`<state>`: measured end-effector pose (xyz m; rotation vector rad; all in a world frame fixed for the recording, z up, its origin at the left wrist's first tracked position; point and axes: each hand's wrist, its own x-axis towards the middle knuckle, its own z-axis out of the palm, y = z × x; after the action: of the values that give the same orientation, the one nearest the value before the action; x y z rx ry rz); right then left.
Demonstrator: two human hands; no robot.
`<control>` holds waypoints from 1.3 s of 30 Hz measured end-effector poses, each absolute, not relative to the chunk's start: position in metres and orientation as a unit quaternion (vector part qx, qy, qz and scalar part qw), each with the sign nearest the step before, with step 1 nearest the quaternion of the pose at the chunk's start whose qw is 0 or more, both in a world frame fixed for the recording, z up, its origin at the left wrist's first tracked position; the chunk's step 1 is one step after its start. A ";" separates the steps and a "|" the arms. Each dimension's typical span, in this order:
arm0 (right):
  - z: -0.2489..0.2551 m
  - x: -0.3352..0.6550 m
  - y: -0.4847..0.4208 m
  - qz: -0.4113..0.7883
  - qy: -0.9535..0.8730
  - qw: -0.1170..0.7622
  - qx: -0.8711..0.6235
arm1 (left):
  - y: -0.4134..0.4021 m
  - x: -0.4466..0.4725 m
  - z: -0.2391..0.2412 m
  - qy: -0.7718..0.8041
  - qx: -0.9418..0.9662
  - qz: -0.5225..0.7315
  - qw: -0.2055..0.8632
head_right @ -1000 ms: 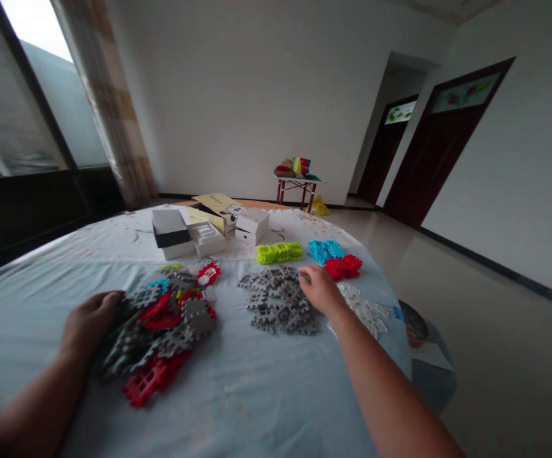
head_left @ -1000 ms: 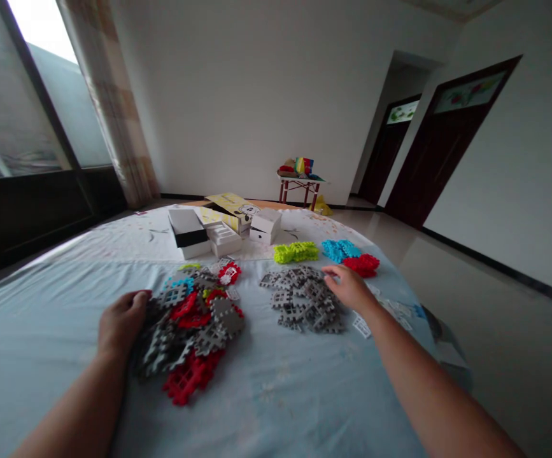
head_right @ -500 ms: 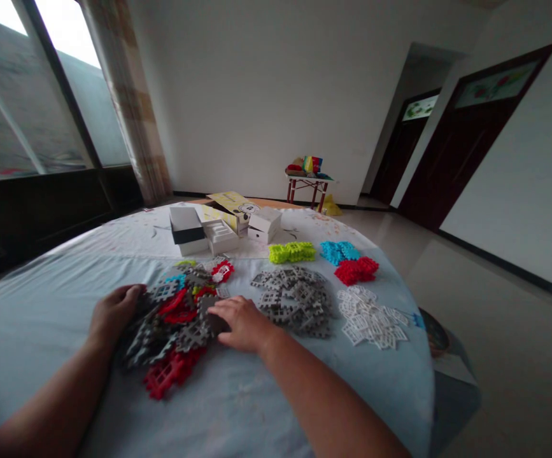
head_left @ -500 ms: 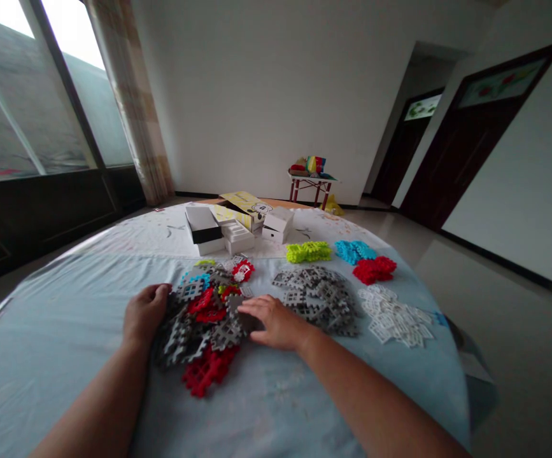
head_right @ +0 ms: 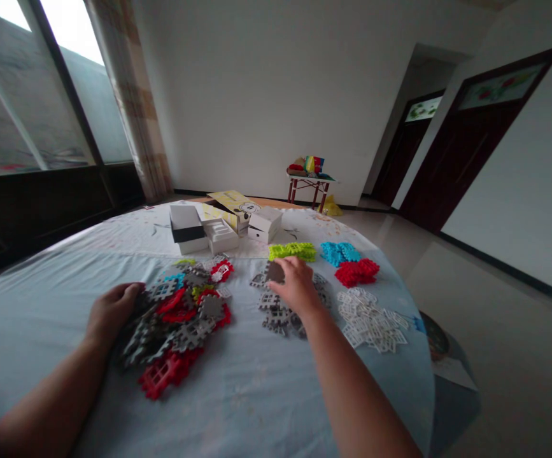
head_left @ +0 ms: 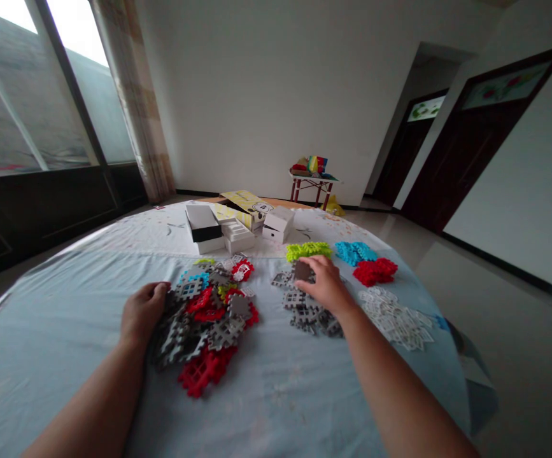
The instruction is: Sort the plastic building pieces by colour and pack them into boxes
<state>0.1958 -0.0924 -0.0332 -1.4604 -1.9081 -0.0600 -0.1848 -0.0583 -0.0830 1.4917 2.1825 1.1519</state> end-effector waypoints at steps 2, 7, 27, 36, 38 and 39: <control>-0.036 0.209 -0.087 -0.062 -0.714 0.370 -0.591 | -0.059 -0.184 -0.082 0.753 0.511 0.396 0.123; -0.040 0.197 -0.088 -0.057 -0.736 0.375 -0.561 | -0.058 -0.184 -0.083 0.751 0.512 0.400 0.118; -0.076 0.086 -0.101 0.118 -0.859 0.271 -0.417 | -0.057 -0.187 -0.088 0.739 0.533 0.396 0.111; -0.071 0.096 -0.108 0.073 -0.849 0.293 -0.434 | -0.059 -0.186 -0.085 0.743 0.531 0.391 0.113; -0.069 0.100 -0.110 0.053 -0.845 0.292 -0.444 | -0.060 -0.185 -0.083 0.742 0.533 0.392 0.112; -0.067 0.102 -0.111 0.042 -0.843 0.291 -0.450 | -0.060 -0.185 -0.083 0.741 0.533 0.392 0.112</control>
<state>0.1023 -0.1108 -0.0670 -1.2002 -2.2481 0.1117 -0.1849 -0.0604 -0.0828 1.5650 2.1747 1.1512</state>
